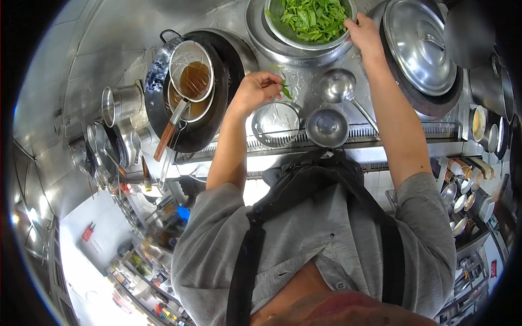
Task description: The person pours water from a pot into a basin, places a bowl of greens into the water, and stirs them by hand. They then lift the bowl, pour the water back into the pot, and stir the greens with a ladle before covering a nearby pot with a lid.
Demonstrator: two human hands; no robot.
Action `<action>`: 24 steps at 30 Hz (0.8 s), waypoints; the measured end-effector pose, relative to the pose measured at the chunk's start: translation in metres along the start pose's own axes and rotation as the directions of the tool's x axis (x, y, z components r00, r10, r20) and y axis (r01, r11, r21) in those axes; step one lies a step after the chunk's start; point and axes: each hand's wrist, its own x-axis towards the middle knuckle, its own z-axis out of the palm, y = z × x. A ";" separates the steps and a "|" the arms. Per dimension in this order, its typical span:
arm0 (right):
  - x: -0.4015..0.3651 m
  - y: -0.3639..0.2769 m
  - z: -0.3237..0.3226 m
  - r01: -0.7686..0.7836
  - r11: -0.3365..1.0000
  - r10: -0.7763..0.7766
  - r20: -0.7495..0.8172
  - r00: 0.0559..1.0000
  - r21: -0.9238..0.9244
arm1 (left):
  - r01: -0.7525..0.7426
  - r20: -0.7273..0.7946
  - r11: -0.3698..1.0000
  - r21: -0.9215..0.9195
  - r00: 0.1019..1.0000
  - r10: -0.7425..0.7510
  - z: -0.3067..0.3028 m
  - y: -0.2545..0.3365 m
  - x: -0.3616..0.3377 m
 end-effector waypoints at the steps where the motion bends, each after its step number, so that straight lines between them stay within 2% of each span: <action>1: -0.002 0.001 -0.001 -0.010 1.000 0.010 0.004 1.000 -0.001 | 0.050 0.081 0.998 -0.030 0.996 -0.047 0.001 -0.011 0.003; 2: -0.002 0.004 -0.002 0.002 1.000 -0.002 0.004 1.000 0.002 | 0.099 0.161 0.994 -0.056 0.983 -0.089 0.003 -0.022 0.003; 5: -0.007 0.001 -0.007 0.029 0.999 -0.029 -0.003 1.000 -0.024 | 0.106 0.142 0.993 -0.044 0.985 -0.099 0.012 -0.052 0.004; 7: -0.012 -0.002 -0.009 0.025 0.996 -0.029 -0.034 0.999 -0.088 | 0.106 0.146 0.992 -0.071 0.985 -0.095 0.015 -0.046 -0.003; 10: -0.013 0.002 -0.010 -0.015 0.985 0.009 -0.036 0.999 -0.171 | 0.050 0.090 0.992 -0.114 0.995 -0.040 0.013 -0.018 -0.011; 13: -0.011 0.021 -0.003 0.027 0.985 -0.031 -0.018 0.999 -0.170 | -0.092 -0.020 0.988 -0.121 0.996 0.090 0.001 0.025 -0.016; 15: -0.018 0.027 0.001 0.003 0.989 -0.005 -0.009 1.000 -0.149 | -0.143 -0.048 0.984 -0.102 0.989 0.139 -0.006 0.043 -0.020; 18: -0.047 0.038 0.005 -0.165 0.986 0.165 0.024 0.986 0.017 | -0.158 -0.084 0.986 -0.061 0.985 0.153 -0.014 0.044 -0.026; 19: -0.059 0.044 0.006 -0.169 0.986 0.168 0.024 0.985 0.016 | -0.155 -0.081 0.986 -0.062 0.985 0.150 -0.017 0.042 -0.028; 21: -0.087 0.056 0.007 -0.082 0.980 0.095 0.059 0.994 -0.184 | -0.127 -0.149 0.992 -0.021 0.981 0.122 -0.021 0.034 -0.035; 22: -0.101 0.067 0.011 -0.080 0.979 0.094 0.069 0.993 -0.187 | -0.106 -0.169 0.994 -0.038 0.981 0.098 -0.021 0.032 -0.040; 24: -0.128 0.086 0.021 -0.125 0.992 0.127 0.129 0.983 -0.029 | -0.091 -0.194 0.995 -0.051 0.978 0.080 -0.027 0.021 -0.048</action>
